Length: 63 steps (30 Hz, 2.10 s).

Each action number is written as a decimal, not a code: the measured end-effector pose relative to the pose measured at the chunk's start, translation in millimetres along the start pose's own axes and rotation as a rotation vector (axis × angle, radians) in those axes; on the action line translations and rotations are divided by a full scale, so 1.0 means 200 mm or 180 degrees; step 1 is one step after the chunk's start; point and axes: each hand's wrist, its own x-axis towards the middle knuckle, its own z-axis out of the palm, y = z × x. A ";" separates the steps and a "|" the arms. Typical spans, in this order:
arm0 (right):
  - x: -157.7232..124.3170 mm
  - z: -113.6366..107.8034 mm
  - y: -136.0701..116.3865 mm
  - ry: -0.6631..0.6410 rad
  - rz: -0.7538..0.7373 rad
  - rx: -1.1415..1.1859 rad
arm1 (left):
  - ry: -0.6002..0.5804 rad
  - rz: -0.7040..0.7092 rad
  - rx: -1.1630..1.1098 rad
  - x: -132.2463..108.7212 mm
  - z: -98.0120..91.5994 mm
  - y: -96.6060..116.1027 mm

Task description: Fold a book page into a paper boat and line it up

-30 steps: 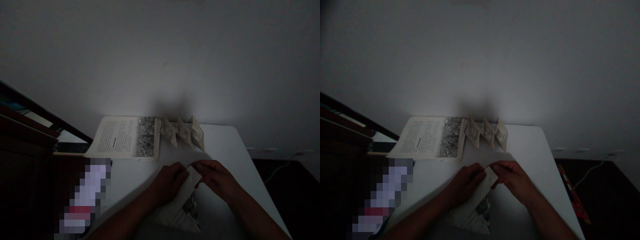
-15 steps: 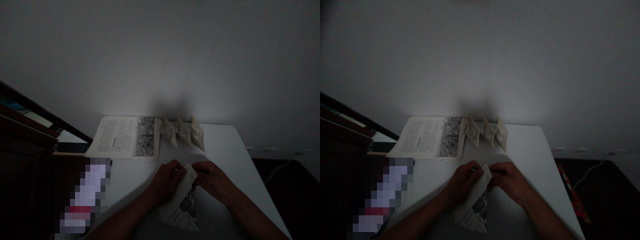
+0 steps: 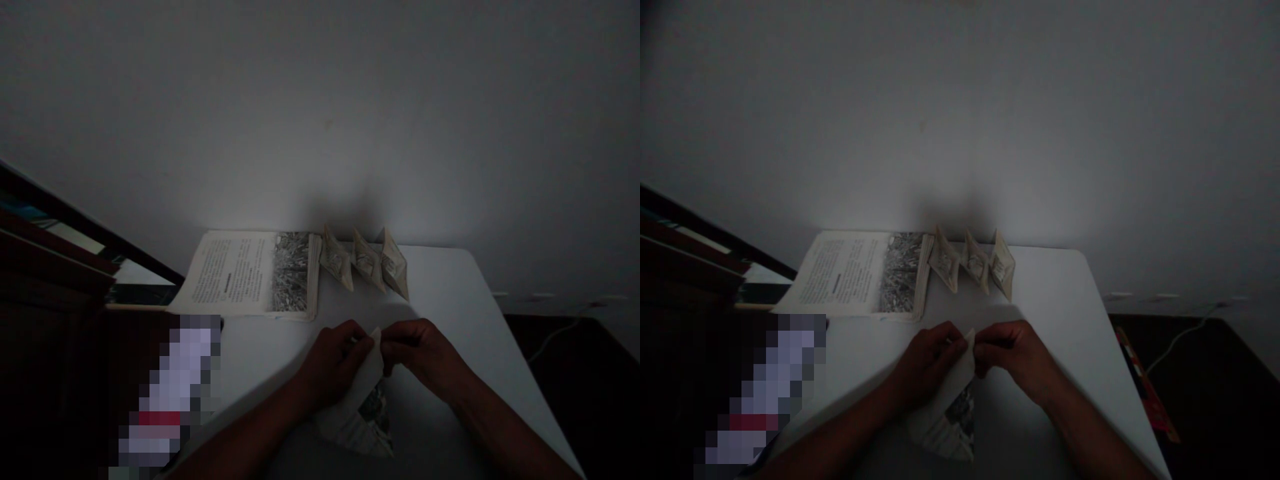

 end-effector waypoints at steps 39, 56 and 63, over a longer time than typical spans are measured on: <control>0.00 0.05 -0.01 0.0607 0.0020 -0.0490 | -0.0103 0.0340 0.0633 0.00 -0.01 0.01; -0.03 0.02 -0.04 -0.0045 -0.0578 -0.1201 | -0.0438 0.0576 0.0270 0.00 -0.01 0.00; -0.02 0.04 0.00 0.0032 -0.0580 -0.0822 | -0.0430 0.0646 0.0006 0.00 -0.01 0.00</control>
